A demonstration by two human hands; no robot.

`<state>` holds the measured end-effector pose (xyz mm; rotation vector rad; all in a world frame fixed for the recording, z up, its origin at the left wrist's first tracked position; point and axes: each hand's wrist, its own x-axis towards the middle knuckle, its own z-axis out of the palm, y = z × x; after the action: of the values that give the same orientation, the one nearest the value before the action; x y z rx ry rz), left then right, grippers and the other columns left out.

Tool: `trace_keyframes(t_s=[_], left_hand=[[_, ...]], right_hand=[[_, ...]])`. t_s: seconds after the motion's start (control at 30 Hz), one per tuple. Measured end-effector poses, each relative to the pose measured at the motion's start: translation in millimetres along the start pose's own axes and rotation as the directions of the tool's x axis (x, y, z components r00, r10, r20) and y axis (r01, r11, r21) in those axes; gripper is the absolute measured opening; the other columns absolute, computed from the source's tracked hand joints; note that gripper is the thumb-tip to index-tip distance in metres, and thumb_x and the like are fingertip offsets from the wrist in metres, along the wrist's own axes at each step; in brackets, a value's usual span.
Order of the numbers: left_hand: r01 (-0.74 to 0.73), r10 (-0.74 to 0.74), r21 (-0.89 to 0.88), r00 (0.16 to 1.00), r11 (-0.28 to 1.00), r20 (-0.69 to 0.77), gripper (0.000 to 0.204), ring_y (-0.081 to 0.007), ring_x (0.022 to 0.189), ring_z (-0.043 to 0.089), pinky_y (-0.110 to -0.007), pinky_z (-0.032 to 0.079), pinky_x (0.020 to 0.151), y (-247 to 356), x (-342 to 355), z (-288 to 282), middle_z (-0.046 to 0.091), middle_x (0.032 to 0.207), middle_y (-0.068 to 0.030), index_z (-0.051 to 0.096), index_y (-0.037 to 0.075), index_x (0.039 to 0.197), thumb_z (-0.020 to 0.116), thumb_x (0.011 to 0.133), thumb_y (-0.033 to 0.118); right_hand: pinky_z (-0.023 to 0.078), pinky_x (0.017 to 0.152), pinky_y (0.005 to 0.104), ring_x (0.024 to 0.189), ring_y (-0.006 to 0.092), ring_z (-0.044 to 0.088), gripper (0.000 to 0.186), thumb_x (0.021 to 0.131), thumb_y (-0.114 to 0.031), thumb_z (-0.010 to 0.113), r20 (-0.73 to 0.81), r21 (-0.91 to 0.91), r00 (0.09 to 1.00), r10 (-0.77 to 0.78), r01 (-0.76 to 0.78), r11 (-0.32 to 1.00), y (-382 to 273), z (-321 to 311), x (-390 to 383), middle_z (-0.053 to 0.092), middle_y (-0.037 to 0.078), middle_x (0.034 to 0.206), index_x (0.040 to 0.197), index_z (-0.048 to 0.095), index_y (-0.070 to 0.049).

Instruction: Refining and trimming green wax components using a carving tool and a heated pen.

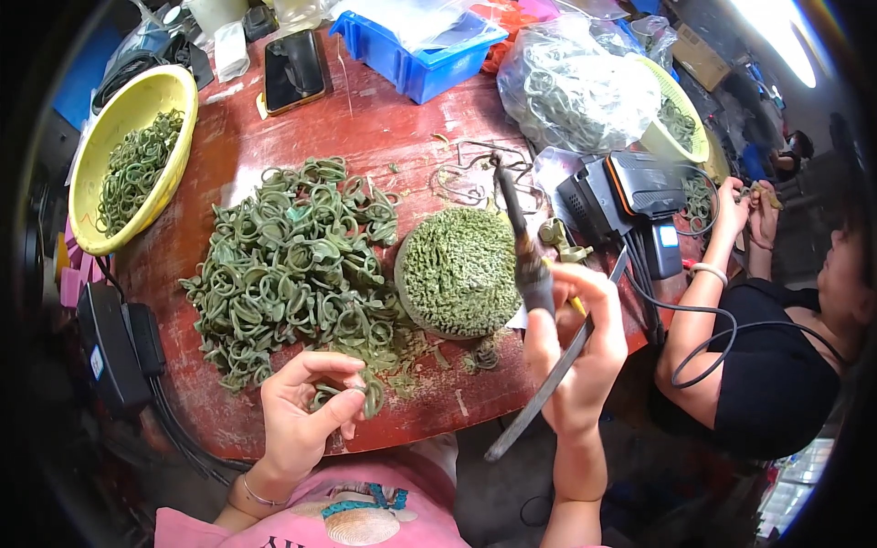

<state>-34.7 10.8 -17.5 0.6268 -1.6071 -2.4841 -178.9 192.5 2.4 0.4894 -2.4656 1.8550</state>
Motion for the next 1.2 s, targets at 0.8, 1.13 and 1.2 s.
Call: trace_keyframes(t_s=[0.8,1.13,1.2], left_hand=[[-0.012,0.011,0.031,1.0,0.999,0.011,0.013,-0.0074,0.058,0.055,-0.018,0.045,0.046,1,4,0,0.058,0.09,-0.0098,0.063,-0.004,0.093,0.061,0.08,-0.005],[-0.002,0.006,0.132,0.999,0.991,-0.035,0.016,-0.0075,0.064,0.055,-0.019,0.044,0.053,2,1,-2,0.058,0.09,-0.0078,0.065,-0.002,0.094,0.061,0.079,-0.005],[-0.046,0.055,0.192,0.997,0.98,-0.045,0.017,-0.0095,0.072,0.056,-0.021,0.045,0.062,1,3,-1,0.059,0.09,-0.0083,0.065,-0.002,0.094,0.061,0.078,-0.005]], right_hand=[[0.043,0.05,0.025,0.052,0.0151,0.053,0.034,0.069,-0.008,0.077,0.159,-0.402,0.987,0.005,0.06,0.913,15,-3,-58,0.054,0.009,0.066,0.084,0.047,0.0],[0.049,0.053,0.0267,0.056,0.0188,0.06,0.045,0.072,-0.035,0.074,0.368,-0.181,0.923,-0.109,0.186,0.966,24,-5,-88,0.061,0.01,0.067,0.082,0.048,0.0],[0.049,0.053,0.0272,0.055,0.0187,0.06,0.044,0.072,-0.035,0.074,0.41,-0.263,0.901,-0.143,0.267,0.927,22,-6,-87,0.061,0.009,0.067,0.081,0.049,0.0]])
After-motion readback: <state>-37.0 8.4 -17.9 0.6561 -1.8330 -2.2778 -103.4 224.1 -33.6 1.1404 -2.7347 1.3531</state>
